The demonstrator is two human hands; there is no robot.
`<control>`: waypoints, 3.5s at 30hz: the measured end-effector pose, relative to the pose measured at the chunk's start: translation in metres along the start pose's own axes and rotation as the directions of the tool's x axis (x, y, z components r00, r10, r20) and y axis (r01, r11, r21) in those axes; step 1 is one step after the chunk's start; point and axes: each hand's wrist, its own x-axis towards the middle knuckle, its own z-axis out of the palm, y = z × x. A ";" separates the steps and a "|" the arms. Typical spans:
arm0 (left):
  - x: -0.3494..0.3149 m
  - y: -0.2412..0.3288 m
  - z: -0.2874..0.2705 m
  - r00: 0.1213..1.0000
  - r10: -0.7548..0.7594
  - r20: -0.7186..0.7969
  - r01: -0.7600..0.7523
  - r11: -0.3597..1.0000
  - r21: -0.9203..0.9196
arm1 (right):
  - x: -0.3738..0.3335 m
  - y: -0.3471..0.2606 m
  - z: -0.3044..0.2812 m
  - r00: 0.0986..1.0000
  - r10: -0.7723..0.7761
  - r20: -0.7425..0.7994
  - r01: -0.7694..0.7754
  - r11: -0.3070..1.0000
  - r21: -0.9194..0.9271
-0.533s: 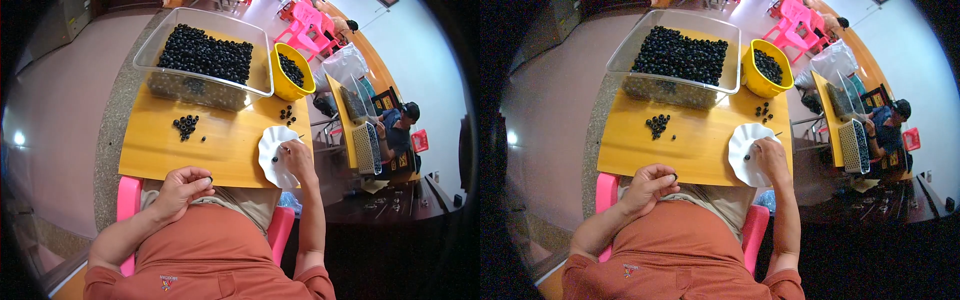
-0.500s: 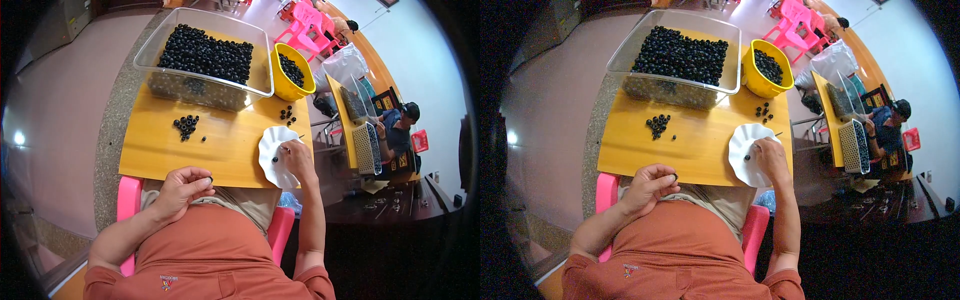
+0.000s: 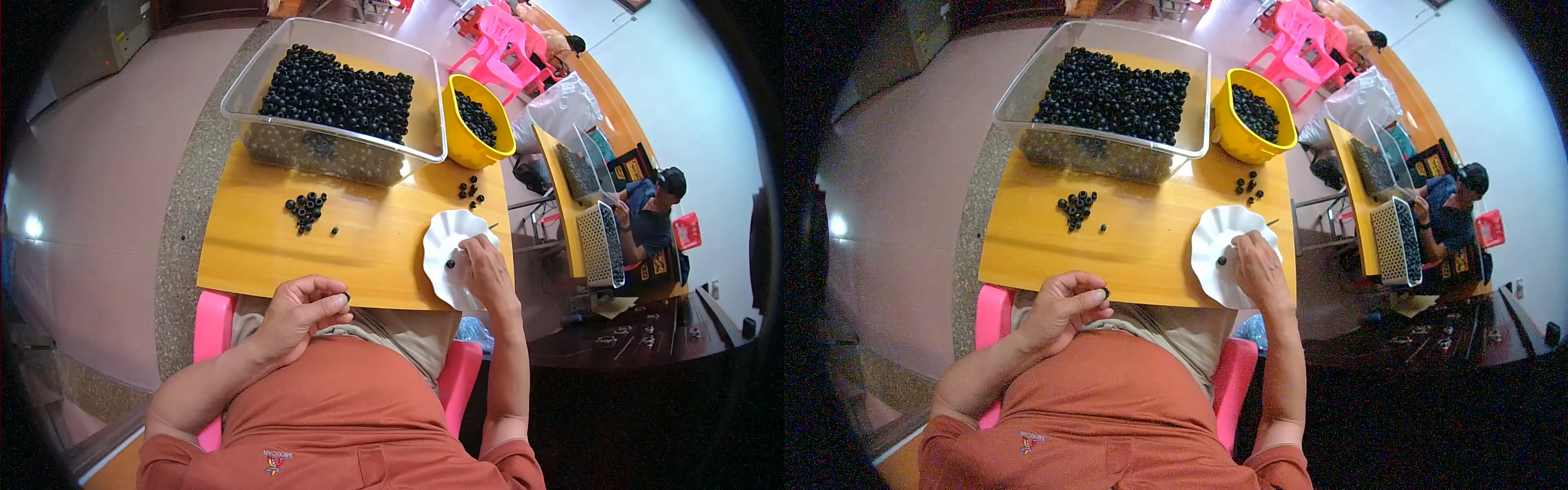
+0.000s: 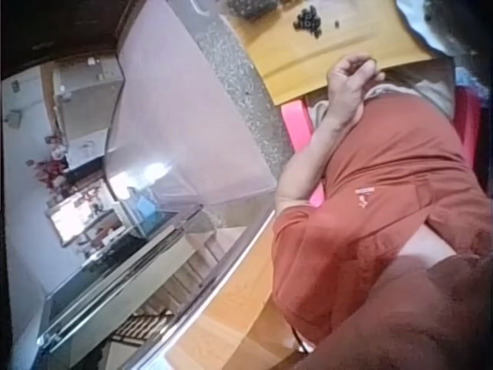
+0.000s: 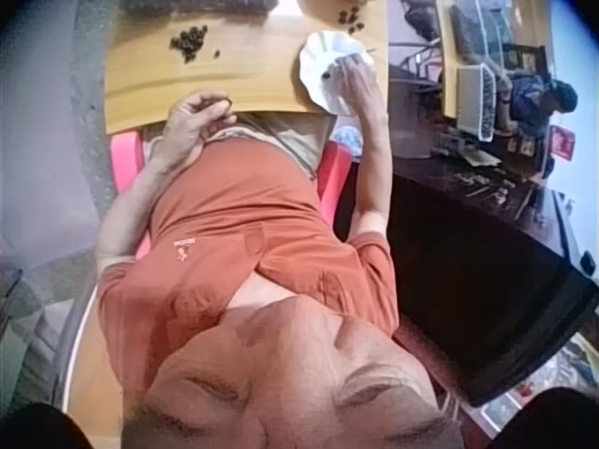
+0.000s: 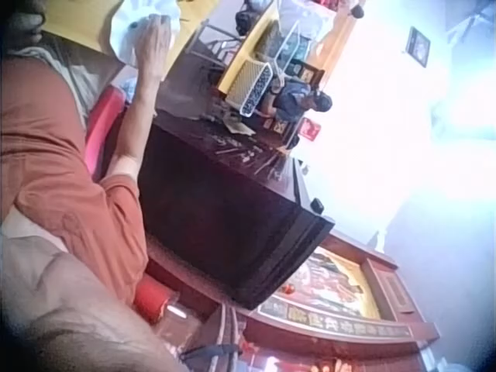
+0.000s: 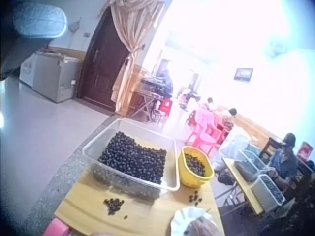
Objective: Sorting and inspecting small black berries into different containers on a table.
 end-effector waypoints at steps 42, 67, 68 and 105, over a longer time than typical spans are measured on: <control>0.000 0.001 0.001 0.999 -0.025 0.032 0.025 1.000 0.001 | -0.022 -0.133 0.033 0.993 0.045 0.113 -0.118 0.143 0.983; 0.000 -0.002 0.000 0.989 -0.062 0.131 0.055 0.997 0.061 | -0.022 -0.133 0.039 0.973 -0.142 0.180 -0.178 0.028 0.984; 0.000 -0.002 0.000 0.989 -0.062 0.134 0.054 0.997 0.061 | -0.022 -0.134 0.039 0.973 -0.143 0.180 -0.178 0.028 0.984; 0.000 0.000 -0.004 0.992 -0.096 0.082 0.094 0.995 0.027 | -0.024 -0.149 0.045 0.884 -0.270 -0.381 0.459 0.656 0.599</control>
